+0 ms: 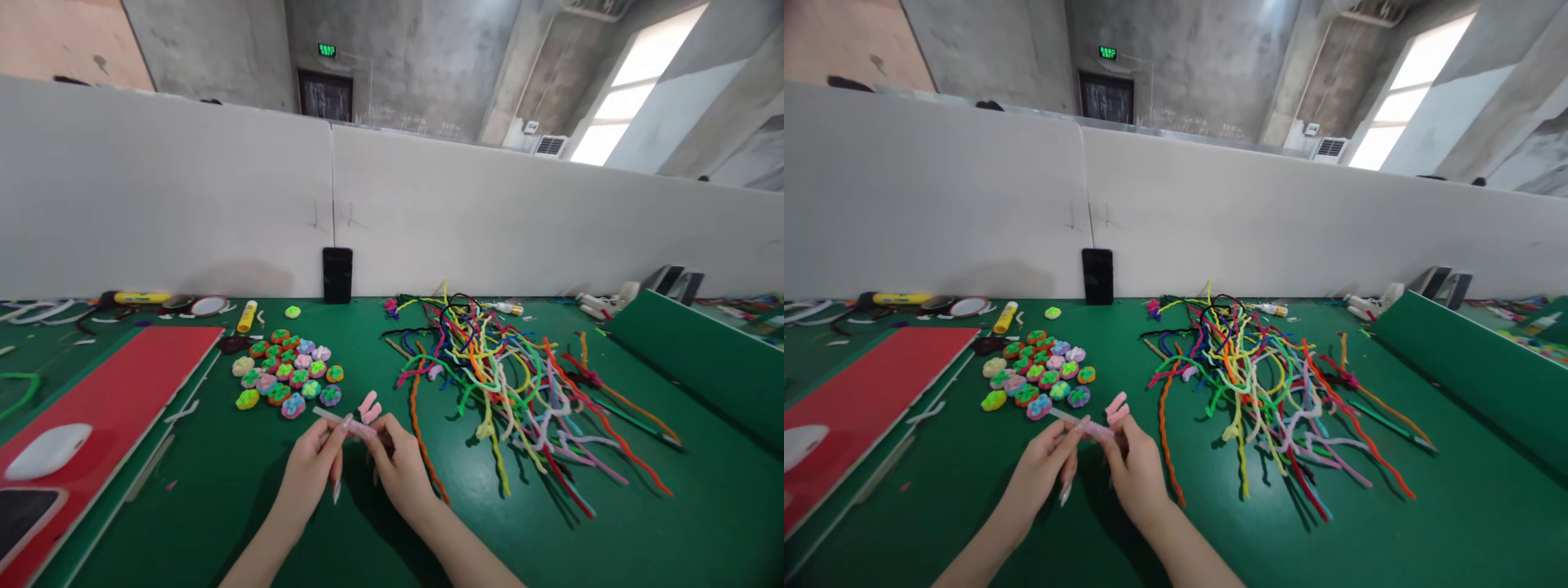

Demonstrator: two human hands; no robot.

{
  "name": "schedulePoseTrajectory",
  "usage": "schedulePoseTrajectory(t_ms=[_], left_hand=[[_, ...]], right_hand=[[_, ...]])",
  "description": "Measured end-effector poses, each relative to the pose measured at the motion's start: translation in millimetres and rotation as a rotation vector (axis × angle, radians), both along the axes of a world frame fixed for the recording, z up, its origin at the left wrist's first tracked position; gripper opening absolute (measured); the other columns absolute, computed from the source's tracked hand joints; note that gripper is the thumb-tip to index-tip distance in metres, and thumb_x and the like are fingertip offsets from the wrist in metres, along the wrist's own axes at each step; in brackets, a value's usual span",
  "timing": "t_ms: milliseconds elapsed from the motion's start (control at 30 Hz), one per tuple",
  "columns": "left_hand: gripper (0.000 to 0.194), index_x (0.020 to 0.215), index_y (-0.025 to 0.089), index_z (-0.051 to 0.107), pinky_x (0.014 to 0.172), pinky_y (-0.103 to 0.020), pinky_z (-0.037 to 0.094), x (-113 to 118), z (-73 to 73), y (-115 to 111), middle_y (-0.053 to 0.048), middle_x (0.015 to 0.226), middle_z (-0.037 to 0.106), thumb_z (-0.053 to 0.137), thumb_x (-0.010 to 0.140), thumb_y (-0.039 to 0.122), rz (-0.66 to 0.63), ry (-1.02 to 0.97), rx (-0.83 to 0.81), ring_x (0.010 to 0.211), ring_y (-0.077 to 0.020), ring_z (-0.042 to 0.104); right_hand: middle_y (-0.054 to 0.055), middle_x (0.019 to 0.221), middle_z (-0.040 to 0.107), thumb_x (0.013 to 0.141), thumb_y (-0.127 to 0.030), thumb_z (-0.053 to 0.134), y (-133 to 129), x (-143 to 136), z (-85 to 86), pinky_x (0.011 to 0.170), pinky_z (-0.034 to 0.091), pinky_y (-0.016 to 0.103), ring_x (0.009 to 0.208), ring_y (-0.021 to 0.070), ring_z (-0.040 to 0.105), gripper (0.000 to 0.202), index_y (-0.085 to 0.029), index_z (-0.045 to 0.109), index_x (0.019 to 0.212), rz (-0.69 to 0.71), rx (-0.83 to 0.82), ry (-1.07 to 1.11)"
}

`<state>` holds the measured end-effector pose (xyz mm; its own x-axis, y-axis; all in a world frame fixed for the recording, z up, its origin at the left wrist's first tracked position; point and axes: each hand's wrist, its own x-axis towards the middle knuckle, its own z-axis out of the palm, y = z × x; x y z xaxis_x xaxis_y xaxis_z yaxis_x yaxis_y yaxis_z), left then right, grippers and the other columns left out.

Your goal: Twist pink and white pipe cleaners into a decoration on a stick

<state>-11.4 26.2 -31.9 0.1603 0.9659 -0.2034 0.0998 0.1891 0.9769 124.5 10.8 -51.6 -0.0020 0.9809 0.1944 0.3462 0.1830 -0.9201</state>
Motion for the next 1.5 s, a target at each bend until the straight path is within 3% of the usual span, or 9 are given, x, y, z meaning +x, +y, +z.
schedulePoseTrajectory(t_ms=[533, 1033, 1267, 1500], left_hand=[[0.025, 0.069, 0.018, 0.046, 0.037, -0.015, 0.027, -1, 7.9, -3, 0.009, 0.036, 0.04, 0.051, 0.078, 0.041, -0.109, -0.27, -0.149, 0.033, -0.004, 0.031], [0.016, 0.072, 0.016, 0.052, 0.049, -0.019, 0.037, -10, 19.7, 5, 0.005, 0.056, 0.049, 0.057, 0.073, 0.03, -0.264, -0.028, 0.023, 0.048, -0.0072, 0.045], [0.016, 0.07, 0.016, 0.05, 0.046, -0.017, 0.035, -13, 14.2, 4, 0.004, 0.055, 0.051, 0.059, 0.072, 0.028, -0.256, -0.003, 0.055, 0.047, -0.0067, 0.045], [0.019, 0.071, 0.015, 0.05, 0.043, -0.017, 0.033, -10, 14.0, 6, 0.004, 0.053, 0.051, 0.059, 0.072, 0.032, -0.124, -0.062, 0.016, 0.044, -0.0057, 0.041]], right_hand=[[-0.004, 0.05, 0.04, 0.089, -0.032, 0.031, -1, 2, 2.6, 0.047, 0.025, 0.02, 0.046, 0.0079, 0.036, 0.035, -0.018, 0.041, 0.059, 0.035, 0.013, -0.054], [-0.005, 0.044, 0.034, 0.088, -0.039, 0.033, 2, 6, -3.3, 0.042, 0.023, 0.019, 0.04, 0.0056, 0.03, 0.042, -0.017, 0.036, 0.052, 0.029, -0.077, 0.111], [-0.006, 0.045, 0.035, 0.089, -0.037, 0.031, -1, 8, 2.2, 0.043, 0.025, 0.019, 0.041, 0.0064, 0.033, 0.039, -0.018, 0.037, 0.055, 0.059, -0.068, 0.095], [-0.004, 0.058, 0.045, 0.089, -0.029, 0.031, -4, 9, 9.2, 0.051, 0.031, 0.02, 0.051, 0.009, 0.043, 0.022, -0.018, 0.047, 0.078, 0.069, 0.006, -0.019]])
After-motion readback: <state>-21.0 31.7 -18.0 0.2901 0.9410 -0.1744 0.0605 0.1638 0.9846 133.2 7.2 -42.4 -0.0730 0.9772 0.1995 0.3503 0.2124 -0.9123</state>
